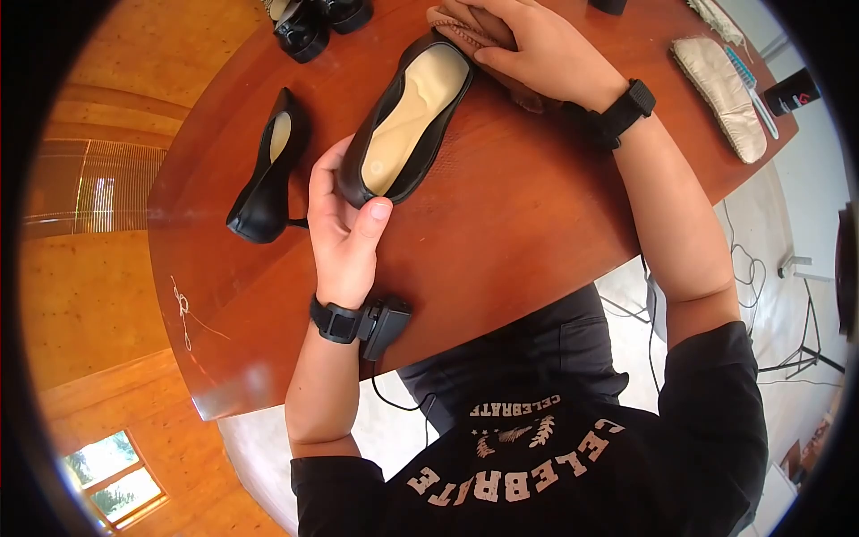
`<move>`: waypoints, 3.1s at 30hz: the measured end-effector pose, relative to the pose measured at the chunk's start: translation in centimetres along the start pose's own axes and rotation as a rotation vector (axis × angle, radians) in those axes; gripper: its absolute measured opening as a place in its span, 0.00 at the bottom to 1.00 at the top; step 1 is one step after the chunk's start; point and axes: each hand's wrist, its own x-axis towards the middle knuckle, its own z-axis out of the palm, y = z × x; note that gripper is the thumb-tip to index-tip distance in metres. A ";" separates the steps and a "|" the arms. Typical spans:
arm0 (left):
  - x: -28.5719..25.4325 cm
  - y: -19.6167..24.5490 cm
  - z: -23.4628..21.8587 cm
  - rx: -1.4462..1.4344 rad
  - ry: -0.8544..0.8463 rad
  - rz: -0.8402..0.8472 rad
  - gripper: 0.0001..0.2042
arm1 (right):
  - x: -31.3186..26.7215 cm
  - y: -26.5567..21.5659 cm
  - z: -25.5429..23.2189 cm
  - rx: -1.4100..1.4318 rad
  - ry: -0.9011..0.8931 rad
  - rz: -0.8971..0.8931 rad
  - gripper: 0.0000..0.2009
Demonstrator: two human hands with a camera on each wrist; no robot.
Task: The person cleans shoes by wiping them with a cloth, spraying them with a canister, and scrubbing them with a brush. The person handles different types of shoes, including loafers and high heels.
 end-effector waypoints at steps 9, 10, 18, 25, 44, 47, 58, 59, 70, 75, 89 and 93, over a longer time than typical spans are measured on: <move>0.0 -0.1 0.0 0.052 0.040 -0.006 0.38 | -0.2 0.2 0.5 0.021 0.020 0.004 0.20; 0.0 -0.1 -0.1 0.063 0.050 -0.013 0.38 | -0.4 0.6 1.1 0.042 0.011 0.047 0.21; -0.1 -0.7 -0.8 0.090 0.104 -0.079 0.33 | -0.9 0.5 2.5 0.132 -0.060 -0.133 0.23; 0.1 -0.7 -0.5 0.103 0.109 -0.083 0.32 | -0.8 1.1 2.7 -0.012 0.005 0.063 0.22; 0.2 -0.9 -0.7 0.116 0.112 -0.089 0.34 | -1.6 -2.2 2.3 0.174 -0.412 -0.068 0.19; 0.1 -0.5 -0.6 0.121 0.112 -0.103 0.33 | -1.3 -2.2 2.0 0.295 -0.506 -0.021 0.20; 0.0 -1.0 -1.0 0.148 0.083 -0.084 0.29 | -0.9 -0.3 1.8 -0.029 -0.105 0.276 0.20; 0.1 -1.0 -1.0 0.143 0.071 -0.087 0.29 | -1.0 -0.2 2.1 -0.047 -0.095 0.183 0.18; 0.0 -1.0 -0.9 0.144 0.028 -0.100 0.32 | -1.3 -0.9 2.7 0.260 -0.292 -0.090 0.21; 0.0 -1.0 -0.9 0.133 0.035 -0.086 0.30 | -1.3 -1.1 2.5 0.400 -0.343 -0.103 0.20; 0.3 -0.6 -0.5 0.097 0.077 -0.093 0.31 | -1.6 -3.0 1.9 0.675 -0.487 -0.192 0.16; 0.1 -0.7 -0.4 0.082 0.085 -0.087 0.30 | -1.6 -3.9 1.4 0.925 -0.439 -0.167 0.17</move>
